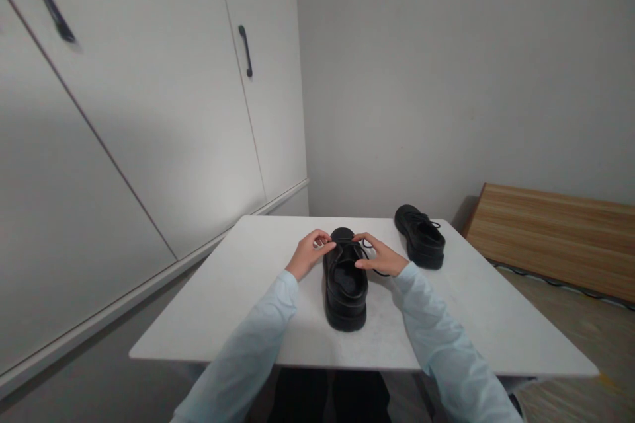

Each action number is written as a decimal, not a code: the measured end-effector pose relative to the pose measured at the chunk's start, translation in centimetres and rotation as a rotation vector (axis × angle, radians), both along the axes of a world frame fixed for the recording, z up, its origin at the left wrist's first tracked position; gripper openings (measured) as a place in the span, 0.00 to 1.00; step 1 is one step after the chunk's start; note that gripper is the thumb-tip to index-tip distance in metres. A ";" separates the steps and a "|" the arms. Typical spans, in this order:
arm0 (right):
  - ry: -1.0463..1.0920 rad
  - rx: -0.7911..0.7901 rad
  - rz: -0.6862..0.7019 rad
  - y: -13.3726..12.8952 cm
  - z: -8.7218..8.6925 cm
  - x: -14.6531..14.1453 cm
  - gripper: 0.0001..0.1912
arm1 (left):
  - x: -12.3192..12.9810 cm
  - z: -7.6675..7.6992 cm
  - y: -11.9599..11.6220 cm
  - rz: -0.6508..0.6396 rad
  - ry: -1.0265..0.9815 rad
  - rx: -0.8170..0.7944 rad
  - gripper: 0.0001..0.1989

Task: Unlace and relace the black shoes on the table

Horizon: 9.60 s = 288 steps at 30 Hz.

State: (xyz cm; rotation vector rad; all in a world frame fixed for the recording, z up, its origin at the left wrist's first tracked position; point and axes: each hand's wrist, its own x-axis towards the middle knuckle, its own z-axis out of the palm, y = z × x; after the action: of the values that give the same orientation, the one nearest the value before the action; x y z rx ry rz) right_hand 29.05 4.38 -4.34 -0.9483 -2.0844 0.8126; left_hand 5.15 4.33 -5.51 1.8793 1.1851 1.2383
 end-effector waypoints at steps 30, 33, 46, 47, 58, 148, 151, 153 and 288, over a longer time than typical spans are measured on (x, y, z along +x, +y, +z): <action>0.067 -0.043 0.003 0.0 -0.2 -0.2 0.27 | 0.2 1.5 -1.0 -0.133 -0.165 -0.078 0.11; 0.063 -0.044 0.008 0.0 -0.3 -0.2 0.26 | 0.1 1.6 -1.2 -0.151 -0.257 -0.134 0.14; 0.037 -0.050 0.016 0.0 -0.2 -0.2 0.30 | 0.3 1.5 -1.2 -0.215 -0.540 -0.226 0.17; 0.031 -0.054 0.017 0.0 -0.2 -0.2 0.30 | 0.3 1.5 -1.2 -0.210 -0.521 -0.221 0.16; 0.035 -0.069 0.013 0.0 -0.2 -0.2 0.30 | -0.5 0.8 -0.1 -0.148 -0.190 -0.126 0.11; -0.006 -0.063 -0.005 0.0 0.0 0.0 0.33 | -2.3 2.6 -0.1 0.359 -0.189 0.197 0.08; -0.011 -0.069 0.000 -0.1 0.1 0.0 0.33 | -2.3 2.6 -0.4 0.468 -0.161 0.292 0.07; -0.016 -0.075 -0.003 -0.2 0.2 0.0 0.33 | -2.4 2.5 -0.5 0.500 -0.093 0.366 0.07; -0.143 0.048 -0.134 -0.6 -0.2 -1.0 0.31 | 1.2 -1.7 1.0 0.049 -0.126 -0.030 0.08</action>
State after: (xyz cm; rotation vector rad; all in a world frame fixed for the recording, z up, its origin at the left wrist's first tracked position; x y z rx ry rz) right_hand 28.08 3.77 -4.55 -1.1353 -2.1242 0.6395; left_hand 6.30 5.31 -7.19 1.7326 1.1820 1.3375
